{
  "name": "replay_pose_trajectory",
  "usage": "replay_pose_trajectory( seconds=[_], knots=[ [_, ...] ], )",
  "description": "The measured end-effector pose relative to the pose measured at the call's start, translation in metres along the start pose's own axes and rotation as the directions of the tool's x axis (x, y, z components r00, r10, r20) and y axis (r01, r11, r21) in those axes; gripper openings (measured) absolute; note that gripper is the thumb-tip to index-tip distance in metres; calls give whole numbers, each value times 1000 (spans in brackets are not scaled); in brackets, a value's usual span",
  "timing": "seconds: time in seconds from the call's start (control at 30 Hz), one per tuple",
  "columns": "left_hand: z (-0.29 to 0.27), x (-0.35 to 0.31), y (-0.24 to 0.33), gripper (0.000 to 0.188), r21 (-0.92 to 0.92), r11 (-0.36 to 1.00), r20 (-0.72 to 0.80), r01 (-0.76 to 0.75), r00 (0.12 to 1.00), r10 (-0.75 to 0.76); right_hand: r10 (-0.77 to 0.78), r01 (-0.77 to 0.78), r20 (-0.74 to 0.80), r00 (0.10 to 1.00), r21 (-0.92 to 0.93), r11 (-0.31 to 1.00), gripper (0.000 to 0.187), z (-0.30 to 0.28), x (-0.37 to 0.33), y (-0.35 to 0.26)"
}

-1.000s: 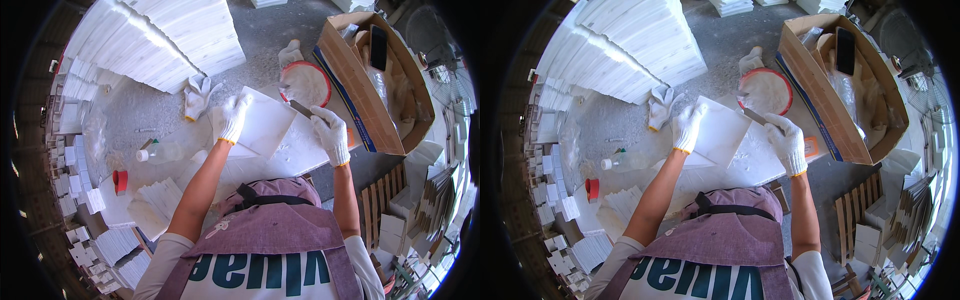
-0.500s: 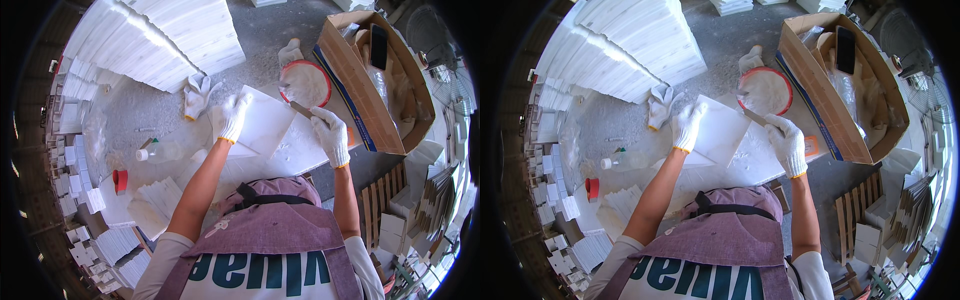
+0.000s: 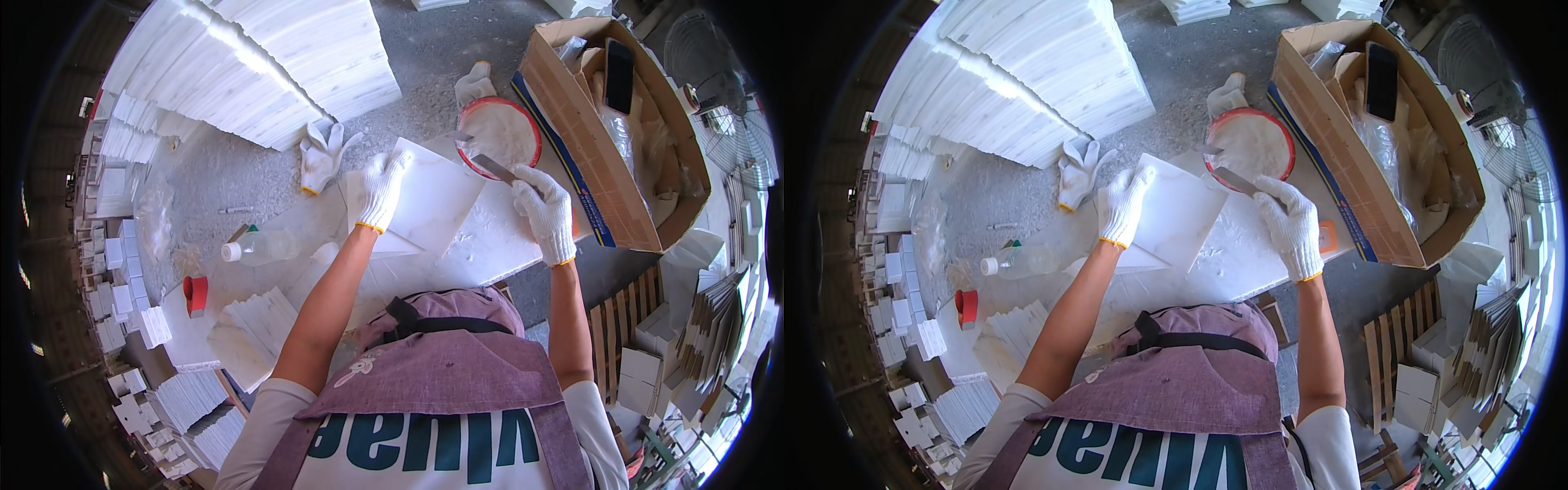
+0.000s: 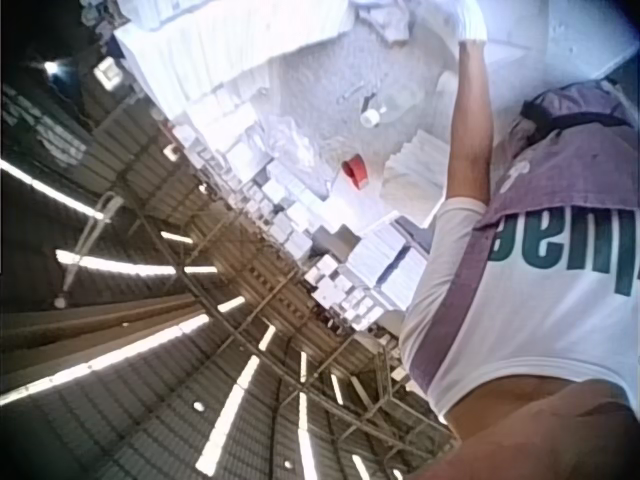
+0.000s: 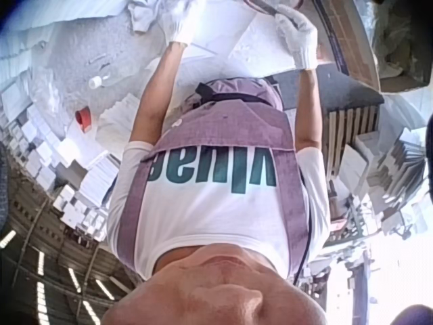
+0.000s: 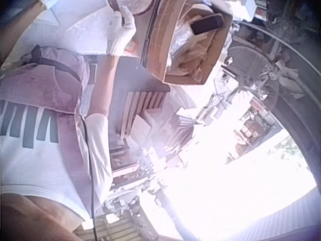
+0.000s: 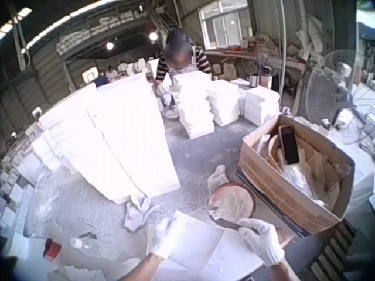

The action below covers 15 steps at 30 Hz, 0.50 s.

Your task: The person scrapes the edges of white square tiles with a metal tool, then wipes the surface with a cloth and rubs the edges with an orange block. The person repeats this sequence on multiple tiles at a workbench in a warehouse.

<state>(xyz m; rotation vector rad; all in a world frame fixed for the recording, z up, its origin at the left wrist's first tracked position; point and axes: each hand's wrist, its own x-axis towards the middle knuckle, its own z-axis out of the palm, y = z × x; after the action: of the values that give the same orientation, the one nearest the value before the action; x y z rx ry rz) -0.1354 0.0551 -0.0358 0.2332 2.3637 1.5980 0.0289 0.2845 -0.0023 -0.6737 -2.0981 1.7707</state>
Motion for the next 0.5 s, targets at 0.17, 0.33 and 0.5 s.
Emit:
replay_pose_trajectory(
  seconds=[0.17,0.33,0.5],
  knots=[
    [-1,0,0,26,13,999,13,35,999,-36,93,-92,139,986,-15,996,24,11,9,-9],
    [0,1,0,26,-7,999,20,46,999,-45,37,4,233,972,-175,985,24,7,25,-13],
    [1,-3,5,24,-25,998,7,50,999,-50,92,31,367,926,-315,949,25,-20,28,-21]
  ],
)
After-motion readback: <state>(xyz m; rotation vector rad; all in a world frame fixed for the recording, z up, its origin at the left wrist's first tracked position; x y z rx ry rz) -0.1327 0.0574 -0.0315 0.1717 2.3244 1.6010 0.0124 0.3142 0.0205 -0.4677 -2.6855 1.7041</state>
